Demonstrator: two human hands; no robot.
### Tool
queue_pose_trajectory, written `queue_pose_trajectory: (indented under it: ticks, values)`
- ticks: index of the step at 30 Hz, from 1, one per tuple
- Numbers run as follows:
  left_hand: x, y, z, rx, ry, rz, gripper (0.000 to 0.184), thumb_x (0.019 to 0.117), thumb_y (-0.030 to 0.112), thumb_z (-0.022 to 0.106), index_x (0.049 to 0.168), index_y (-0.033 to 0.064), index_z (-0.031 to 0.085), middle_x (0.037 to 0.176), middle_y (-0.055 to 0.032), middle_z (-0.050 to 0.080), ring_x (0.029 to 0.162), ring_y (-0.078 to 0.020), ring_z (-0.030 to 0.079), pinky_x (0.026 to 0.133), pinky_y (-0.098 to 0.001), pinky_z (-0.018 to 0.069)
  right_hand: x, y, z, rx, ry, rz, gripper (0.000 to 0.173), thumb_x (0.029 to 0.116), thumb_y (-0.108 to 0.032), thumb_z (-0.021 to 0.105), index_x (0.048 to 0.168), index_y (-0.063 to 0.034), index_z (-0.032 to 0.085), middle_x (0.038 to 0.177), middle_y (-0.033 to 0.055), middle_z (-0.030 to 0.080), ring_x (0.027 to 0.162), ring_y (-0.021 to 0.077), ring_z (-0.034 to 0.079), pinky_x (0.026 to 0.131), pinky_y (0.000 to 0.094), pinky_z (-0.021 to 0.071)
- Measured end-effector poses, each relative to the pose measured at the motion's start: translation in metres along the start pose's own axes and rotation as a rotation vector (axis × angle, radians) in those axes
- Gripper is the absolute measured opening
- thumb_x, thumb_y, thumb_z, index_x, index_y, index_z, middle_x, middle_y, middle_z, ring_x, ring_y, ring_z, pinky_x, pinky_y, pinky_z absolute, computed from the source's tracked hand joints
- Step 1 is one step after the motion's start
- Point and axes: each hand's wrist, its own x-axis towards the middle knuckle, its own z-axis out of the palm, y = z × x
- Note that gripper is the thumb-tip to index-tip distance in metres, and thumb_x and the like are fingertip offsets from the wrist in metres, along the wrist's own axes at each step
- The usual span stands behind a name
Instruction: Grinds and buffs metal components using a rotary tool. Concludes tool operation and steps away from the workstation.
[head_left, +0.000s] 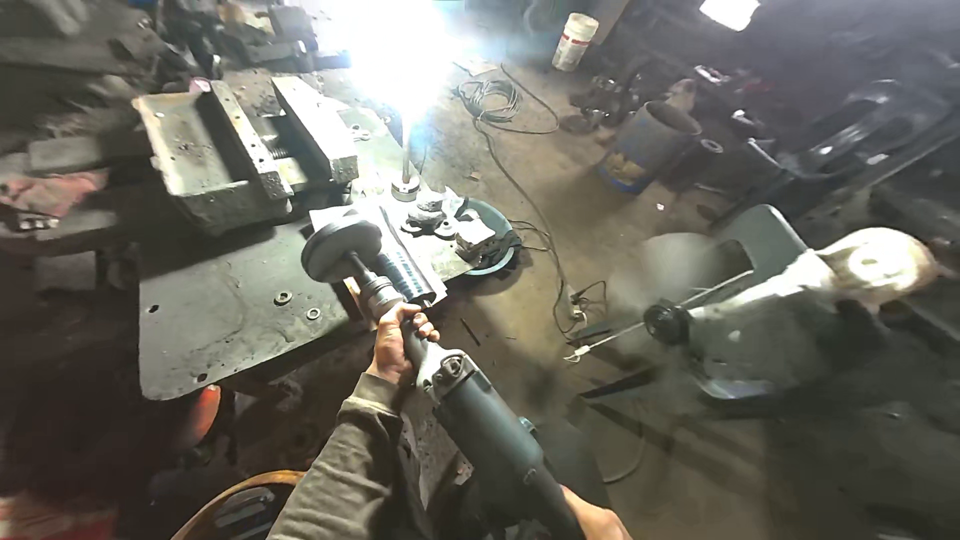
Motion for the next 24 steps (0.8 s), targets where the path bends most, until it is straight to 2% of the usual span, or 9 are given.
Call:
queue_pose_trajectory:
  ticks: [6,9,14,24]
  values:
    - [0.007,-0.004,0.007,0.068,-0.051,0.007,0.034,0.1033,0.018,0.036,0.072,0.0121,0.05,0.056,-0.0003,0.048,0.049,-0.0157,0.054,0.056,-0.0338,0.0557,-0.002,-0.002,-0.005,0.018,0.023,0.013,0.048,0.0884,-0.035,0.079,0.123,-0.0037,0.069,0.102,0.0116,0.076,0.098,0.0238,0.074,0.091,0.052,0.0585]
    - [0.014,-0.01,0.02,0.112,-0.05,-0.017,0.032,0.1044,0.021,0.039,0.076,0.0122,0.05,0.057,-0.0002,0.049,0.049,-0.0155,0.055,0.056,-0.0335,0.0557,-0.002,0.001,-0.01,0.042,0.035,0.025,0.047,0.0878,-0.033,0.08,0.123,-0.0034,0.068,0.103,0.0115,0.076,0.098,0.0223,0.073,0.092,0.0506,0.0582]
    - [0.03,-0.022,0.043,0.215,-0.015,-0.05,0.027,0.1029,0.022,0.043,0.078,0.0138,0.05,0.059,0.0003,0.048,0.051,-0.0152,0.054,0.055,-0.0331,0.0545,0.003,0.009,-0.019,0.076,0.074,0.049,0.045,0.0857,-0.031,0.082,0.118,-0.0026,0.07,0.098,0.0108,0.075,0.093,0.0203,0.073,0.088,0.0476,0.059]
    - [0.06,-0.046,0.053,0.259,0.007,-0.125,0.02,0.1007,0.022,0.05,0.083,0.0135,0.052,0.061,-0.0009,0.049,0.051,-0.0157,0.054,0.052,-0.033,0.0536,0.008,0.02,-0.025,0.127,0.124,0.105,0.043,0.0841,-0.031,0.084,0.113,-0.0025,0.071,0.097,0.0083,0.076,0.092,0.0159,0.073,0.088,0.0428,0.0604]
